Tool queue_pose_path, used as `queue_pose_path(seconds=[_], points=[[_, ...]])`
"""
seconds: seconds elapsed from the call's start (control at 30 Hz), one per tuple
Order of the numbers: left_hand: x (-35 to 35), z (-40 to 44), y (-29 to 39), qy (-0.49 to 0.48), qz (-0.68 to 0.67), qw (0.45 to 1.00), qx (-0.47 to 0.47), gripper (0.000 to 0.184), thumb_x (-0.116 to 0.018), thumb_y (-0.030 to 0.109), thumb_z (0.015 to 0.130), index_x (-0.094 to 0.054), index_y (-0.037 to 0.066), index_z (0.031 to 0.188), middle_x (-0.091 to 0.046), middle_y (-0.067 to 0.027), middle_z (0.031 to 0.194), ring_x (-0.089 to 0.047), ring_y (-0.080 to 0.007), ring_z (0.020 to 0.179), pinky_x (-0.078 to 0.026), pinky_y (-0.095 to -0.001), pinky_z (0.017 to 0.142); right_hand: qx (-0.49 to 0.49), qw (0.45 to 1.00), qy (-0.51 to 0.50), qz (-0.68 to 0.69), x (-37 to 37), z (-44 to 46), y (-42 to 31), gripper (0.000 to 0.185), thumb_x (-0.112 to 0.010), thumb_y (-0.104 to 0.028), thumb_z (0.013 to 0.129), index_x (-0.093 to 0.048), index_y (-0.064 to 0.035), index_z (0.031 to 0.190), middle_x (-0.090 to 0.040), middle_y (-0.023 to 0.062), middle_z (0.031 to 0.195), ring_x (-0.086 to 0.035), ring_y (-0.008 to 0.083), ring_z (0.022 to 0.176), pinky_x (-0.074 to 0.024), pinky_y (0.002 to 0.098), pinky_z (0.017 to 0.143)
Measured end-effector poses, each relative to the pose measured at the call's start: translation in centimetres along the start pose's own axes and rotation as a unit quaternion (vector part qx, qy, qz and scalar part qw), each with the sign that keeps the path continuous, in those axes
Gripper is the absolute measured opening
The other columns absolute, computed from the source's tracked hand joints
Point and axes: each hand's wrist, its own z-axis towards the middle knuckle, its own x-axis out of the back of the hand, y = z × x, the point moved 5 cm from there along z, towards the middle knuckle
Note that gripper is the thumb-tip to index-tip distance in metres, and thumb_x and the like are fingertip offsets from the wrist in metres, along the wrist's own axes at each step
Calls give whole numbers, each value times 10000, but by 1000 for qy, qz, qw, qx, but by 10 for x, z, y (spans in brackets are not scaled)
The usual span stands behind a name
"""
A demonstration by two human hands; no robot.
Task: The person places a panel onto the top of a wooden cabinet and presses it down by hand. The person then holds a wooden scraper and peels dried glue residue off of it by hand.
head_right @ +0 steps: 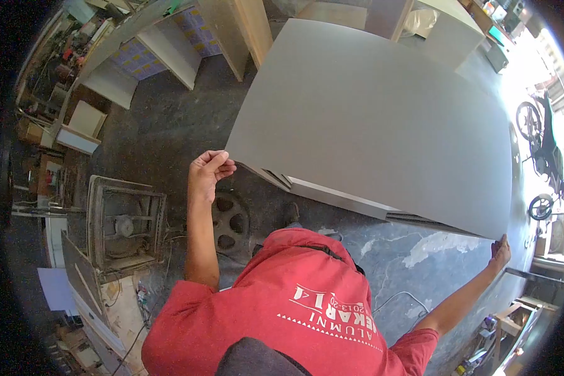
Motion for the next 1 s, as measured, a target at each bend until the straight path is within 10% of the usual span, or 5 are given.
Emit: queue_pose_path(seconds=[0.4,0.47,0.6,0.77,1.0], points=[[-8,4,38,6,285,956,-67,152,-713,146,901,-703,31,999,-734,-97,908,-724,-178,803,-587,-312,728,-7,973,-1,-231,4,2,-16,478,-705,-474,909,-633,-43,1105,-676,105,920,-667,217,806,-546,380,684],[-50,-4,78,38,340,876,-340,237,-716,117,833,-694,18,1047,-722,-128,1010,-706,-260,950,-554,-357,820,301,769,125,-550,-30,-15,-61,621,-661,-514,925,-596,9,1254,-646,214,1197,-625,336,1114,-503,454,936],[-197,-27,84,-306,418,723,-457,463,-669,149,875,-591,63,1323,-572,-169,1388,-476,-347,1354,-343,-473,1157,405,829,-43,-382,-191,-177,-180,600,-658,-433,953,-552,5,1349,-548,233,1388,-492,360,1325,-389,432,1111],[-326,-3,-8,-500,485,561,-447,598,-511,318,997,-351,135,1543,-273,-123,1628,-196,-319,1521,-139,-489,1241,486,660,-306,-484,-340,-288,-139,574,-531,-451,1005,-466,-108,1460,-370,187,1559,-314,366,1457,-254,499,1191],[-343,144,29,-241,644,601,-407,634,-337,522,1025,-315,196,1568,-196,-94,1659,-171,-291,1530,-111,-467,1245,422,714,-284,-481,-332,-319,-147,672,-421,-583,1000,-354,-211,1555,-255,85,1641,-169,321,1526,-131,493,1234]])
